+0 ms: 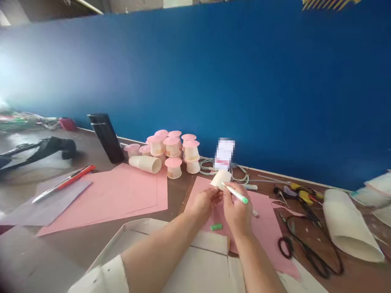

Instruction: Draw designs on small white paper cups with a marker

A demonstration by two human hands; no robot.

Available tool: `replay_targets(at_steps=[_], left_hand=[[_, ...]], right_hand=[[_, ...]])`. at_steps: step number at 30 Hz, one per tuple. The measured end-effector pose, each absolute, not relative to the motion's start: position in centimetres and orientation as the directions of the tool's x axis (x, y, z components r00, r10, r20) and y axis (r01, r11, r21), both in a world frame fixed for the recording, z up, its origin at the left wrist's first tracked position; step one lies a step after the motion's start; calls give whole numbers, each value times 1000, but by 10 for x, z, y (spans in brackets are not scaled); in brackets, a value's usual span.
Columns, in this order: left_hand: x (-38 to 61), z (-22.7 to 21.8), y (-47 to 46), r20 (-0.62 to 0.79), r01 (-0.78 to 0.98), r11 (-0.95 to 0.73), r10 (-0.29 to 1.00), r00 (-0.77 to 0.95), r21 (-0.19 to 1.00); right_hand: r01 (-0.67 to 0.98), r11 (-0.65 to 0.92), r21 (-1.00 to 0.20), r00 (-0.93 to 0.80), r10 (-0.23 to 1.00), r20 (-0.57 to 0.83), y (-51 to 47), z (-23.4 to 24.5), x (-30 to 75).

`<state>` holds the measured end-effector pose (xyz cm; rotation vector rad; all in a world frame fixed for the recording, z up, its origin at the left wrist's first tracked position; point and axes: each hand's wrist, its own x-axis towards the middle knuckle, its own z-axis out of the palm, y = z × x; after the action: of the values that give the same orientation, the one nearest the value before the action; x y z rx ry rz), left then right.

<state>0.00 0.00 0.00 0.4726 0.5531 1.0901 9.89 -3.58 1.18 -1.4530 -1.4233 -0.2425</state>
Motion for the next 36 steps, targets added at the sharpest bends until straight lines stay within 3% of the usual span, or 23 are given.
replay_targets(at_steps=[13, 36], left_hand=[[4, -5, 0, -105, -639, 318, 932, 348, 701], [4, -3, -1, -121, -636, 330, 929, 349, 697]], right_hand=[[822, 236, -518, 286, 616, 734, -35, 15, 95], [812, 174, -557, 351, 618, 704, -38, 19, 91]])
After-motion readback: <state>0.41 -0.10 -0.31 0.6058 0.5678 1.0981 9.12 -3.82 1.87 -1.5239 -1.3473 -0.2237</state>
